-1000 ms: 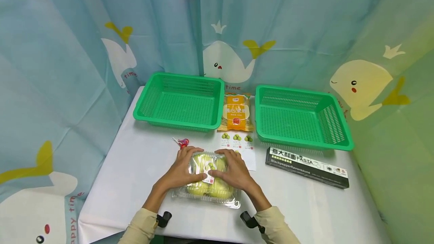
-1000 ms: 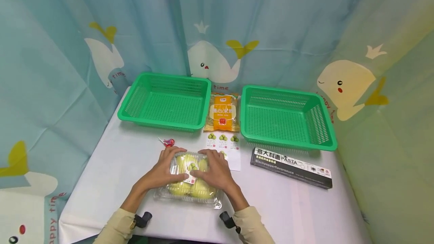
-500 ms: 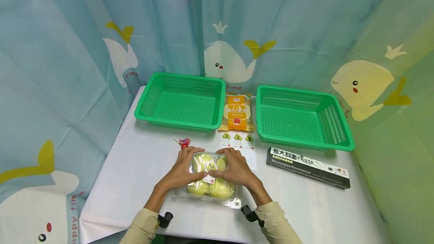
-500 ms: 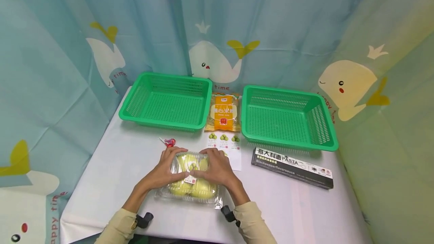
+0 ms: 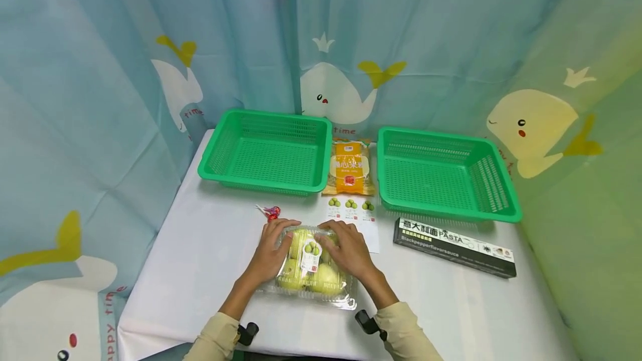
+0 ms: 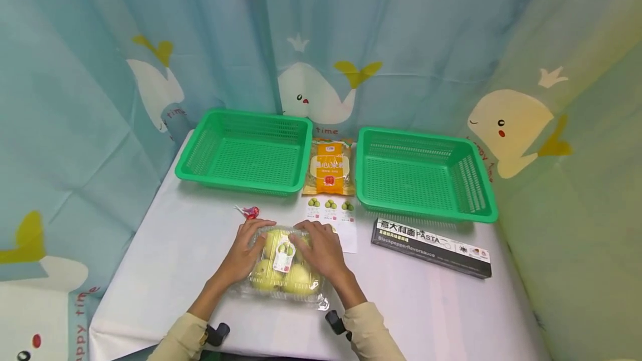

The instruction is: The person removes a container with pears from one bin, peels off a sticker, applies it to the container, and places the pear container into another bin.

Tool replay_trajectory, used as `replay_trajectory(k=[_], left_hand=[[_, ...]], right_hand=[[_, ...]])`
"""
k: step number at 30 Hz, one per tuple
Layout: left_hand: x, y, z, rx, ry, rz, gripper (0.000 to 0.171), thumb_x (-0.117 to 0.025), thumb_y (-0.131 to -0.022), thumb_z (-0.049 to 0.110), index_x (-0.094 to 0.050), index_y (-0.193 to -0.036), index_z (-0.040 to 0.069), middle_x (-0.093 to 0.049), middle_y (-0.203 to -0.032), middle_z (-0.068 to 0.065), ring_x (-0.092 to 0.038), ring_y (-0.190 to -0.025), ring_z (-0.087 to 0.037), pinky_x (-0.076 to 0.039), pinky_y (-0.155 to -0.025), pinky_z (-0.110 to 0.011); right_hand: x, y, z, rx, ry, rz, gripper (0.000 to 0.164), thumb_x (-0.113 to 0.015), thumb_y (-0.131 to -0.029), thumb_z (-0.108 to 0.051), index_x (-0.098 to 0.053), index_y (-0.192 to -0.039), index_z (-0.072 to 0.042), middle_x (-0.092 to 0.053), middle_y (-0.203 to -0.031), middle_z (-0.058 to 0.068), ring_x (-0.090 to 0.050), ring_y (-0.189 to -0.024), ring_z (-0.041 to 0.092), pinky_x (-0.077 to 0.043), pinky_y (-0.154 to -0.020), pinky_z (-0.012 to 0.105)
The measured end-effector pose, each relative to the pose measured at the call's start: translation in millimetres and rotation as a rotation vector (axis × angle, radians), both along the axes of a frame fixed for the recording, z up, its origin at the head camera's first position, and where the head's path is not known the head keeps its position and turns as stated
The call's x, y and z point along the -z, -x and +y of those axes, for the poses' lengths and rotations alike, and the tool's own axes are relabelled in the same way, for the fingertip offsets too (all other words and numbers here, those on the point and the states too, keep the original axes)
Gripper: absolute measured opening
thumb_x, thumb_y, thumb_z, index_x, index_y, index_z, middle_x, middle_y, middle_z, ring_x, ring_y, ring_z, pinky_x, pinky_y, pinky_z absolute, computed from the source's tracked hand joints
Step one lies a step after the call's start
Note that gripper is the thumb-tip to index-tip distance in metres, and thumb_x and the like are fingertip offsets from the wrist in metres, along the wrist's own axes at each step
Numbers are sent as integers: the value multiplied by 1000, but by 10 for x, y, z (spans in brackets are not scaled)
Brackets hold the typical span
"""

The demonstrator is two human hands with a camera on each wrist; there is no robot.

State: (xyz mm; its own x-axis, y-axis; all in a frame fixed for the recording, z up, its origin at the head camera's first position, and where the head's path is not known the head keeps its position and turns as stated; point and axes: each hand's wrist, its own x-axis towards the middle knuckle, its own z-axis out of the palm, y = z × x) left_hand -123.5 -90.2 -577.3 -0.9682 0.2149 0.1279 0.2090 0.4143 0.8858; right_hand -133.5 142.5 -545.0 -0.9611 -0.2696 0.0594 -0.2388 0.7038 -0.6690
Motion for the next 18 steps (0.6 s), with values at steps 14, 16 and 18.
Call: replay_trajectory(k=[14, 16, 18], left_hand=[[2, -24, 15, -20, 1, -26, 34, -43, -116, 26, -65, -142, 25, -52, -146, -6, -43, -130, -25, -41, -106, -59], [3, -22, 13, -18, -3, -26, 35, -42, -116, 27, -65, -143, 24, -52, -146, -5, -43, -130, -25, -41, -106, -58], [4, -17, 5, -17, -7, -23, 35, -42, -117, 29, -65, -143, 23, -52, -147, -5, -43, -131, -25, -40, -106, -58]], right_hand=[[-111, -25, -51, -71, -209, -62, 82, -81, -80, -72, -65, -137, -14, -64, -135, 15, -60, -115, 38, -53, -90, 54], [-74, -1, -58, -38, -159, -39, 66, -79, -87, -63, -69, -130, -15, -68, -129, 13, -62, -109, 36, -53, -88, 52], [-46, 28, -68, -16, -105, -13, 51, -79, -92, -55, -72, -123, -15, -72, -123, 10, -63, -105, 34, -52, -87, 51]])
